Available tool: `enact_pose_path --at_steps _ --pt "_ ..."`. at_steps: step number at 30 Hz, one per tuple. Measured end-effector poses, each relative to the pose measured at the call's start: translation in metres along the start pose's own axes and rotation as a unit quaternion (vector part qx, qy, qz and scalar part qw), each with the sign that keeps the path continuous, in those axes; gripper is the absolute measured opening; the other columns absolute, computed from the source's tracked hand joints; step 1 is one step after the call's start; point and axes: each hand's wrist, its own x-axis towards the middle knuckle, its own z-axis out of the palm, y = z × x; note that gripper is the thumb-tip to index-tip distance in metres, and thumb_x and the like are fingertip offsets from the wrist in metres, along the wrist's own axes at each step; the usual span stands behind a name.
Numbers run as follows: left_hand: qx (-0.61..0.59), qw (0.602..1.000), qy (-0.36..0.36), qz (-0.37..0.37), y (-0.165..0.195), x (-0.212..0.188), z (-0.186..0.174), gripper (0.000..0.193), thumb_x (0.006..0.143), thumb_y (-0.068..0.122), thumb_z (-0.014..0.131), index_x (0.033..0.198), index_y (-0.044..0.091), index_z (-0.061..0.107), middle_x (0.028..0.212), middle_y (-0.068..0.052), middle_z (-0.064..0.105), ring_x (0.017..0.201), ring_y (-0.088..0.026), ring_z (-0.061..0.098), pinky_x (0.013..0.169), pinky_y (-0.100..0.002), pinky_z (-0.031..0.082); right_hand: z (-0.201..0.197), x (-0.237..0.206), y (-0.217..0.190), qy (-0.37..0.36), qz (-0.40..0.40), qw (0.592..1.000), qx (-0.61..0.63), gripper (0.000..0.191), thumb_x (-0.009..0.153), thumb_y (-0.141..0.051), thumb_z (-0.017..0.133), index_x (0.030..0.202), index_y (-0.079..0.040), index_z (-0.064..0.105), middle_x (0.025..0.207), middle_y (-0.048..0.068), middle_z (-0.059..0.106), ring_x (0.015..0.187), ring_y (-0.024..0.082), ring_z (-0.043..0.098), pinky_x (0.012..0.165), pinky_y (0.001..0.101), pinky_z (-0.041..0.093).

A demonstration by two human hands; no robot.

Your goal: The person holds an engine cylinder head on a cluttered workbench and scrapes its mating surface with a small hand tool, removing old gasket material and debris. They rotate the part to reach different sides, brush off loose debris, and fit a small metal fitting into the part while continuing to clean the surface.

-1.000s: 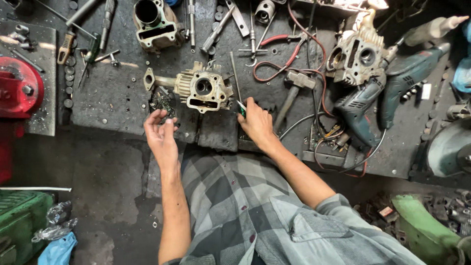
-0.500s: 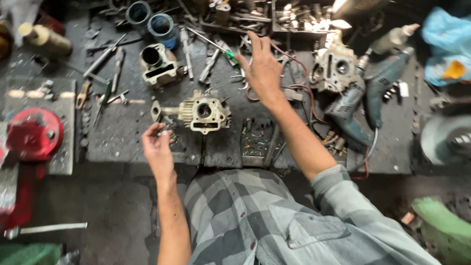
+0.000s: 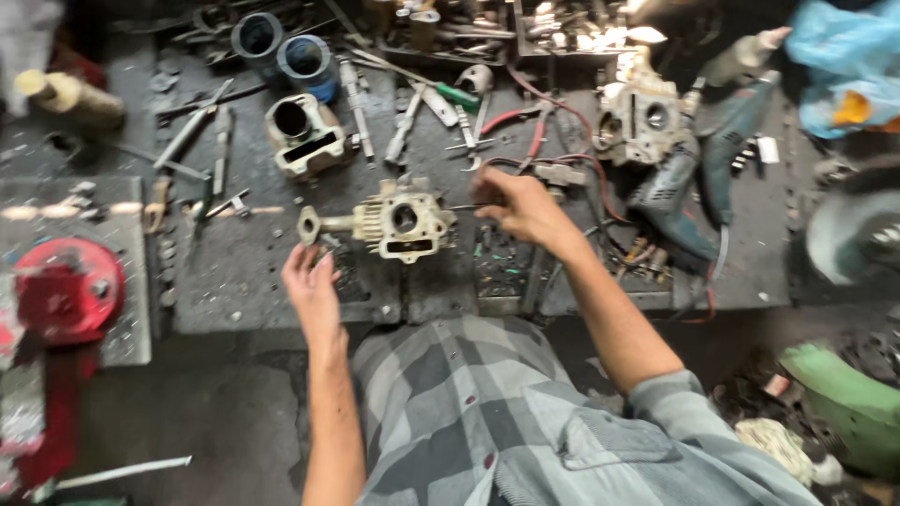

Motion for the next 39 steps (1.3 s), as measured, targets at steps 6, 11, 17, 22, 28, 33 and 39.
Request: enact_pose_path --at_steps 6,11,17,22,28,33,39 --pt "-0.026 0.999 -0.012 -0.031 0.009 0.036 0.022 0.062 0.098 0.007 0.062 0.154 0.005 0.034 0.149 -0.013 0.054 0.126 -0.018 0.056 0.097 -0.032 0.049 0.014 0.008 -0.016 -0.033 -0.113 0.992 -0.046 0.018 0.078 -0.010 0.084 0.094 -0.007 0.077 0.091 0.008 0.071 0.085 0.018 0.069 0.075 0.0328 0.055" --pt "0.044 0.999 -0.026 0.016 0.017 0.046 0.029 0.059 0.098 -0.002 0.060 0.153 0.003 0.040 0.154 -0.012 0.048 0.140 -0.020 0.048 0.116 -0.032 0.037 0.026 0.028 -0.005 -0.008 -0.150 0.982 -0.112 0.016 0.081 -0.016 0.085 0.094 -0.009 0.079 0.092 0.006 0.074 0.086 0.021 0.070 0.076 0.0357 0.057" --pt "0.056 0.997 -0.047 0.013 0.022 0.048 0.023 0.060 0.096 -0.006 0.057 0.153 0.005 0.042 0.149 -0.011 0.054 0.136 -0.020 0.053 0.115 -0.032 0.039 0.019 0.060 0.008 -0.040 -0.188 0.974 -0.117 0.009 0.086 -0.021 0.083 0.092 -0.015 0.080 0.093 0.002 0.077 0.087 0.016 0.072 0.083 0.0337 0.060" --pt "0.060 0.997 -0.047 0.014 0.023 0.049 0.018 0.057 0.097 -0.004 0.059 0.151 0.005 0.045 0.147 -0.011 0.056 0.133 -0.019 0.055 0.113 -0.033 0.040 0.007 0.079 -0.003 -0.182 -0.096 0.975 -0.083 0.017 0.078 -0.021 0.083 0.094 -0.016 0.081 0.087 0.001 0.077 0.082 0.016 0.074 0.074 0.0329 0.061" --pt "0.039 0.997 -0.057 0.018 0.023 0.053 0.015 0.055 0.097 -0.002 0.060 0.150 0.005 0.046 0.146 -0.009 0.060 0.133 -0.017 0.057 0.112 -0.031 0.043 0.013 0.083 -0.026 -0.163 -0.118 0.972 -0.120 0.018 0.078 -0.021 0.084 0.094 -0.014 0.082 0.087 0.004 0.075 0.081 0.019 0.072 0.073 0.0353 0.058" --pt "0.053 0.998 -0.045 0.006 0.026 0.051 0.011 0.053 0.099 0.001 0.061 0.151 0.005 0.048 0.146 -0.009 0.059 0.131 -0.016 0.058 0.111 -0.030 0.043 0.031 0.072 -0.034 -0.096 -0.130 0.977 -0.137 0.012 0.087 -0.023 0.081 0.092 -0.013 0.080 0.095 0.003 0.073 0.084 0.020 0.072 0.078 0.0339 0.062" --pt "0.091 0.990 -0.083 0.071 0.016 0.067 0.007 0.053 0.100 0.006 0.063 0.150 0.004 0.048 0.135 -0.013 0.067 0.124 -0.018 0.063 0.107 -0.033 0.049 0.035 0.072 -0.028 -0.024 -0.179 0.960 -0.214 0.010 0.087 -0.019 0.082 0.094 -0.013 0.080 0.095 0.004 0.074 0.086 0.020 0.071 0.078 0.0369 0.059"
